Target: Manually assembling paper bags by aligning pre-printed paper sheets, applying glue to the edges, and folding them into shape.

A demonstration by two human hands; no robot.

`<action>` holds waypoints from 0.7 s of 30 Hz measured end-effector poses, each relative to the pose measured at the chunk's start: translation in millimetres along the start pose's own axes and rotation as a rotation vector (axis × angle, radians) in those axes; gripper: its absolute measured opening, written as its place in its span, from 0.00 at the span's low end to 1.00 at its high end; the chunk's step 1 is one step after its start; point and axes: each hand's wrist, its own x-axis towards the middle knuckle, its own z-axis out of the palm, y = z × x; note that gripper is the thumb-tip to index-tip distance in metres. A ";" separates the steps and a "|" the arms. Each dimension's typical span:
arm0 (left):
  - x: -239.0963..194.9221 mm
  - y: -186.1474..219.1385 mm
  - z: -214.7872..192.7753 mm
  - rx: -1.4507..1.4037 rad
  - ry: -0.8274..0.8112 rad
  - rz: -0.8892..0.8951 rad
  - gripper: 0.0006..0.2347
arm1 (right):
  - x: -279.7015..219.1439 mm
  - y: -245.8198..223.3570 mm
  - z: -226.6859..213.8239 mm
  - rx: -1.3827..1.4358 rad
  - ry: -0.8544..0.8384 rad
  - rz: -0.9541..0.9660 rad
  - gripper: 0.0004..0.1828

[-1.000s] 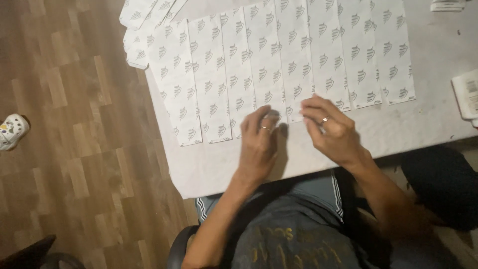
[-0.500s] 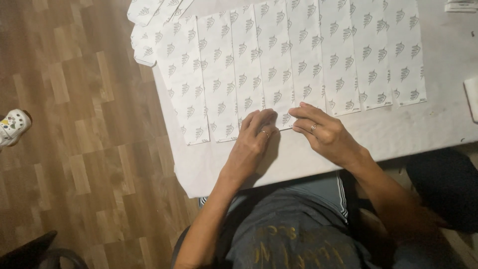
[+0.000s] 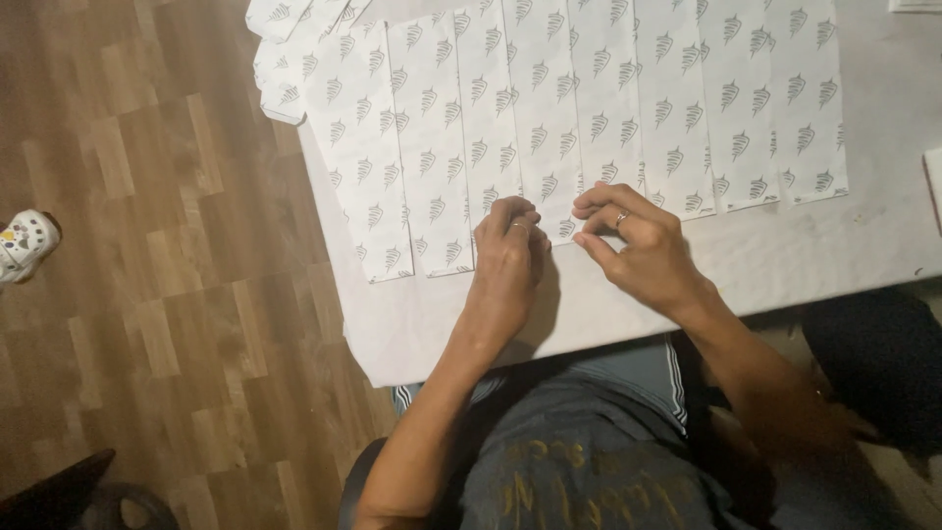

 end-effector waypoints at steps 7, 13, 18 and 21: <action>-3.3 1.8 4.7 -0.118 0.046 -0.094 0.08 | 4.9 -9.0 7.3 0.013 0.040 0.051 0.12; -1.4 20.2 0.1 -0.214 0.109 -0.171 0.07 | 11.3 -17.2 -4.6 0.057 -0.006 0.082 0.07; -6.0 -0.1 39.5 0.050 0.283 0.023 0.11 | 12.2 -20.7 -4.4 0.044 0.003 0.054 0.05; -15.5 2.6 35.5 0.027 0.268 0.044 0.06 | 10.4 -16.7 -4.2 0.027 -0.015 0.059 0.06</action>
